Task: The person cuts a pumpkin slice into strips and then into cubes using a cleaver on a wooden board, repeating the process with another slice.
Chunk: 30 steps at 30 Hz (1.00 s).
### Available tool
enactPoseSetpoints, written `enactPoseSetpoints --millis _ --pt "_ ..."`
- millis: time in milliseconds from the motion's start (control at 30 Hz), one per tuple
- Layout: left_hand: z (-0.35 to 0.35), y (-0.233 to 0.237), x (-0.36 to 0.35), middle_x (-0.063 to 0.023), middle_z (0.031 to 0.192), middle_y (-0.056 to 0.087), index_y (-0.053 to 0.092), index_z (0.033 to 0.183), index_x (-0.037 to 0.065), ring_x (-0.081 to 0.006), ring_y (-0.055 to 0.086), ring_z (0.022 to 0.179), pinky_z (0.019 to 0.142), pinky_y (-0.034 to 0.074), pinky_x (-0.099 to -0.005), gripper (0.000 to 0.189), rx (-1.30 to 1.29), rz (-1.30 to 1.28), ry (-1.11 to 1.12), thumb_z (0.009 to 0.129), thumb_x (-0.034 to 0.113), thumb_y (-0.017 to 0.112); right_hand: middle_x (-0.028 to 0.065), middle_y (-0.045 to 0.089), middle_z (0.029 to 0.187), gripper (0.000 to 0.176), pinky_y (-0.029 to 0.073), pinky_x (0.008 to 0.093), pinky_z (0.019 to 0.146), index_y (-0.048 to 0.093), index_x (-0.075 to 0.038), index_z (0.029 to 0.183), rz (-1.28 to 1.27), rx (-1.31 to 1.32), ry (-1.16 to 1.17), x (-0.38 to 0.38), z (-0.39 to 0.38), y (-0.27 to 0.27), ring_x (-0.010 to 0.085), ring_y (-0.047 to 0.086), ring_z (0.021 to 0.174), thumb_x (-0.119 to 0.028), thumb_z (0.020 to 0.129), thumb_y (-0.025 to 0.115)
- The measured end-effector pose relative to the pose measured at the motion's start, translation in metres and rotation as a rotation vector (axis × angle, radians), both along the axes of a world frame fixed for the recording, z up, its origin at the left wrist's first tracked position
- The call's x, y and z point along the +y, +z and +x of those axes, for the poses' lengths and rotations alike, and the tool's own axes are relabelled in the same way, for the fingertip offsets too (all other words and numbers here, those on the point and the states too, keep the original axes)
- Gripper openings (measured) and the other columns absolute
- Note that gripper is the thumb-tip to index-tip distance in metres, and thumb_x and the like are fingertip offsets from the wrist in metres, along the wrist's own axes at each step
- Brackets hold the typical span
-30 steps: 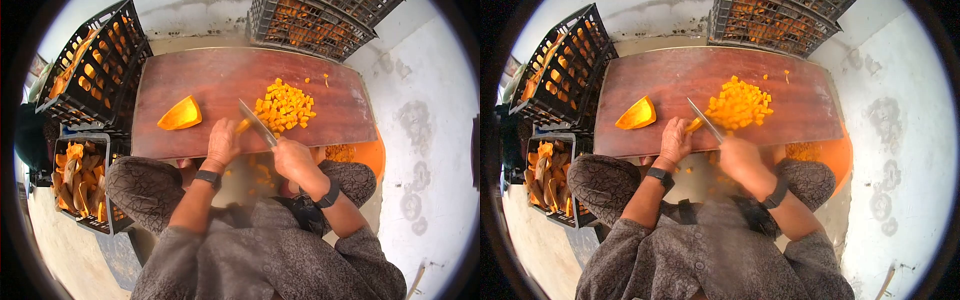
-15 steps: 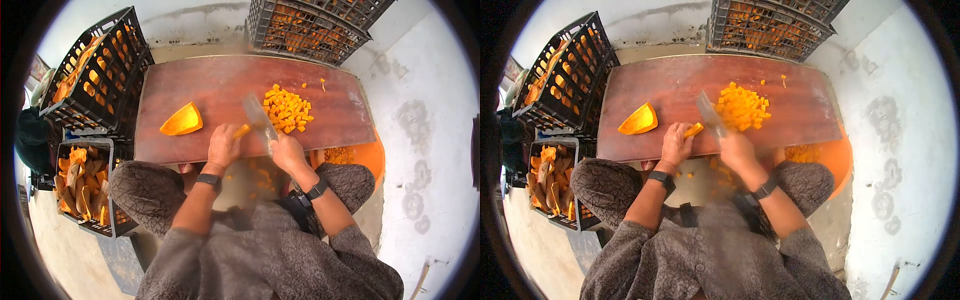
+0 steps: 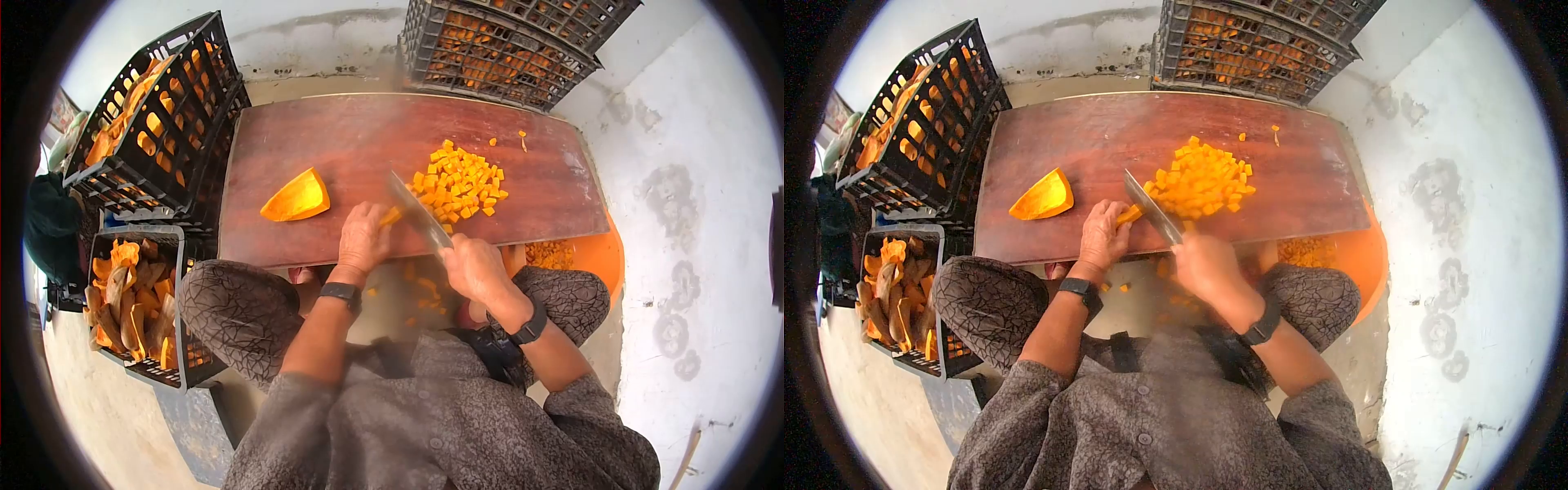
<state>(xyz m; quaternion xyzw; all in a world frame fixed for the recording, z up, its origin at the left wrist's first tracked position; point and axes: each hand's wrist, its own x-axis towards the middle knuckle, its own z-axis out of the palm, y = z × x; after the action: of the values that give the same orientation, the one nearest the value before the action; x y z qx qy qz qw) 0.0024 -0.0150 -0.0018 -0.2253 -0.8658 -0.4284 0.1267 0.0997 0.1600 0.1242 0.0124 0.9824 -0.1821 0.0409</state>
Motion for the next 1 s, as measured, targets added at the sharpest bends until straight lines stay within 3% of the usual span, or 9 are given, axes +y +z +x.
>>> enactPoseSetpoints --millis 367,467,767,833,1000 --pt "-0.001 0.001 0.0 -0.0192 0.097 0.058 0.061 0.101 0.005 -0.0394 0.055 0.096 0.084 0.046 -0.0465 0.032 -0.024 0.0 -0.006 0.07 0.002 0.067 0.0256 0.063 0.075 0.02 0.048 0.0517 0.07 0.057 0.003 0.088 0.047 -0.044 0.051 -0.006 -0.003 0.004 0.0439 0.062 0.076 -0.017 0.089 0.058" --pt "-0.001 0.001 0.001 -0.0164 0.094 0.058 0.059 0.099 0.003 -0.0379 0.056 0.094 0.082 0.048 -0.0449 0.028 0.007 -0.02 -0.011 0.073 0.002 0.068 0.0254 0.063 0.077 0.018 0.048 0.0508 0.071 0.057 0.003 0.085 0.07 -0.119 0.008 -0.008 -0.009 -0.003 0.0428 0.063 0.078 -0.015 0.088 0.057" --pt "-0.001 -0.002 -0.001 -0.0191 0.097 0.056 0.06 0.105 0.004 -0.0399 0.053 0.097 0.085 0.046 -0.0467 0.035 0.02 -0.032 -0.023 0.07 0.001 0.064 0.0209 0.065 0.076 0.014 0.05 0.0504 0.067 0.063 -0.002 0.082 0.018 0.071 -0.036 -0.02 -0.04 -0.039 0.041 0.065 0.074 -0.013 0.083 0.056" --pt "0.0 0.004 0.0 -0.0178 0.096 0.057 0.061 0.103 0.005 -0.0388 0.054 0.097 0.085 0.046 -0.0466 0.032 0.017 0.018 -0.064 0.071 0.001 0.062 0.0306 0.063 0.084 0.024 0.049 0.0519 0.076 0.061 0.005 0.09 -0.099 -0.014 -0.104 -0.009 -0.044 -0.04 0.0469 0.062 0.084 -0.018 0.086 0.055" --pt "0.0 0.003 0.003 -0.0165 0.094 0.058 0.061 0.101 0.005 -0.038 0.055 0.094 0.084 0.046 -0.046 0.029 0.091 0.022 -0.056 0.072 0.001 0.061 0.0315 0.062 0.083 0.028 0.047 0.053 0.074 0.06 0.005 0.095 -0.197 0.001 -0.121 0.002 -0.035 -0.031 0.0485 0.061 0.084 -0.022 0.089 0.055"
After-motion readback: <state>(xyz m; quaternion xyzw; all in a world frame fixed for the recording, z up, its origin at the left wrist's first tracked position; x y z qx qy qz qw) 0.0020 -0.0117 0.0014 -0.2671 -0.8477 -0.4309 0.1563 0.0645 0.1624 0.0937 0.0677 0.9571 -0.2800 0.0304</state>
